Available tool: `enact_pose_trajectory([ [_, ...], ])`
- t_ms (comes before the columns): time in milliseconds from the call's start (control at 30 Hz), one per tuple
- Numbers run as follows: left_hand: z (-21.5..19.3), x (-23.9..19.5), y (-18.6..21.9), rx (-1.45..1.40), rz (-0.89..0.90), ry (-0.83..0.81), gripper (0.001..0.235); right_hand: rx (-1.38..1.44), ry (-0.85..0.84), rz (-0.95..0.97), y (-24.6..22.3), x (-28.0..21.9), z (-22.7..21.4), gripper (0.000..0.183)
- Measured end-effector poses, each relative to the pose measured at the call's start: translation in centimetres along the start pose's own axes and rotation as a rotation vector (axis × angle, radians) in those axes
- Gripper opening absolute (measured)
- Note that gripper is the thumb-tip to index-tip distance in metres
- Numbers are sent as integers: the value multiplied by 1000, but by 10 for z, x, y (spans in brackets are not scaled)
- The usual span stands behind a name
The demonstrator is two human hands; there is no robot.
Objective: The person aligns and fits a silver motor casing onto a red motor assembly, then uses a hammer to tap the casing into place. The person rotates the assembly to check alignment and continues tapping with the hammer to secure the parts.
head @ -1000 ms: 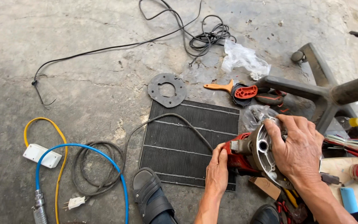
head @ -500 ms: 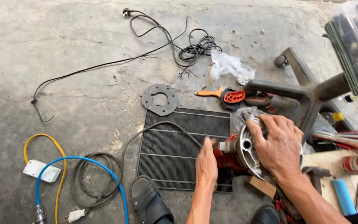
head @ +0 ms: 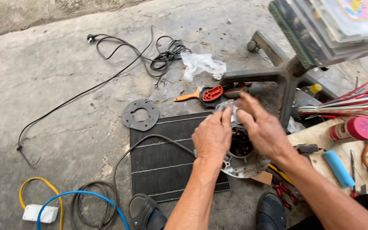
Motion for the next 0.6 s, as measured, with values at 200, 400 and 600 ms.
enact_pose_trajectory([
  [200,6,9,0,86,-40,7,65,-37,-198,204,61,23,11,56],
  [400,10,21,-4,136,-166,-50,67,-127,-353,431,69,36,32,69],
  [600,33,21,-11,252,-37,96,73,129,-294,505,53,27,10,79],
])
Point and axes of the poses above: each hand's wrist, its own x-axis towards the middle knuckle, its own z-axis out of the palm, y = z × x, the point moved 1 cm from there along x, towards the middle knuckle, and after that the axes turned 3 degrees about z, right-handed, at the moved point
